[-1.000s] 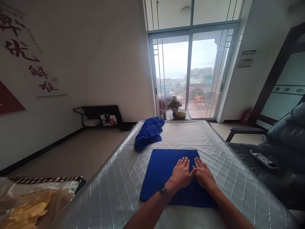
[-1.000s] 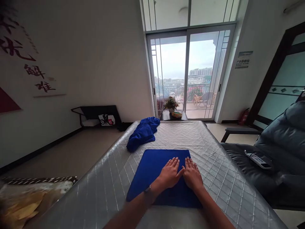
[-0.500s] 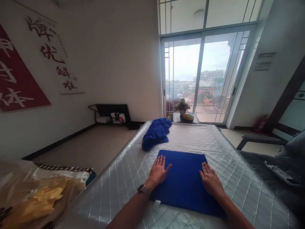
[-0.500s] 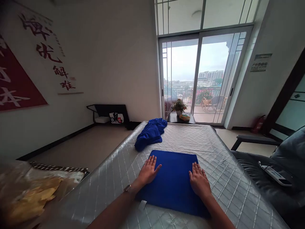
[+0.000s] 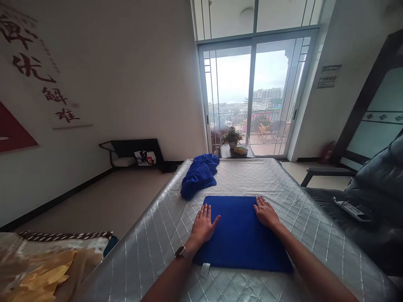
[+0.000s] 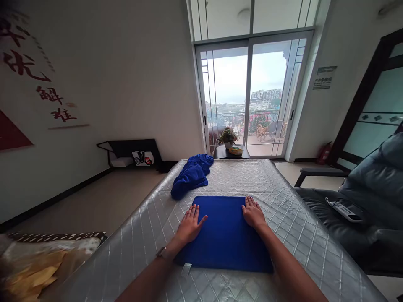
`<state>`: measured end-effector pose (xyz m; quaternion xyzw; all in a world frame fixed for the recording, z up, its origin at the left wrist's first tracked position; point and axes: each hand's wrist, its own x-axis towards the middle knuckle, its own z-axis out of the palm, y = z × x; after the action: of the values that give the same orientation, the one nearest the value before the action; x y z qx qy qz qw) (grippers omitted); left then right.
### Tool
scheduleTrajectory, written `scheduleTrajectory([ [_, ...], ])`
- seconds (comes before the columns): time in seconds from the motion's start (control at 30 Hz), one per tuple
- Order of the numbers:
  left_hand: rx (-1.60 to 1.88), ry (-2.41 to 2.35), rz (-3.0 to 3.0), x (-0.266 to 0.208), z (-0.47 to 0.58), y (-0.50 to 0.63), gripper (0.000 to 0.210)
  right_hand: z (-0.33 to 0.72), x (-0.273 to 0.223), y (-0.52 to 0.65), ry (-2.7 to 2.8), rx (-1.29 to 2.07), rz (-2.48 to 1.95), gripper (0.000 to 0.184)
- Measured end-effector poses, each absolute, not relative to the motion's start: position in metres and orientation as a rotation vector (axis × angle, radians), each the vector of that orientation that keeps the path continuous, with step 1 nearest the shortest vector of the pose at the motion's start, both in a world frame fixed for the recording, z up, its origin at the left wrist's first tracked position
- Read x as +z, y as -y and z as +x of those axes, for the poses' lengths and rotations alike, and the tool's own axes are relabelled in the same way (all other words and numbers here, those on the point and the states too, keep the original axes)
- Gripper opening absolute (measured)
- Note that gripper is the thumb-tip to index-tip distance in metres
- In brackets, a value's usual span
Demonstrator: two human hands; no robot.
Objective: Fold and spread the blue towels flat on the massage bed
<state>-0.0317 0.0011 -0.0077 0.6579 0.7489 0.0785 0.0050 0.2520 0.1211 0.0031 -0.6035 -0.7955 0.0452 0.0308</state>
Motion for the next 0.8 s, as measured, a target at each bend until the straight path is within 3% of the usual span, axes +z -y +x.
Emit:
scheduleTrajectory([
  [0.2,0.163,-2.415,1.999,0.008,-0.014,-0.025,0.097,0.254,-0.008,-0.121,2.408,0.11,-1.83,0.065],
  [0.4,0.402,-1.889,2.401,0.015,0.092,-0.076,0.077,0.256,-0.006,-0.119,2.42,0.106,-1.809,0.063],
  [0.53,0.442,-1.798,2.407,0.005,0.135,-0.099,0.075,0.258,-0.007,-0.119,2.439,0.116,-1.778,0.061],
  [0.8,0.308,-2.203,2.144,-0.005,0.023,-0.089,0.084,0.254,-0.003,-0.118,2.361,0.21,-1.83,0.065],
])
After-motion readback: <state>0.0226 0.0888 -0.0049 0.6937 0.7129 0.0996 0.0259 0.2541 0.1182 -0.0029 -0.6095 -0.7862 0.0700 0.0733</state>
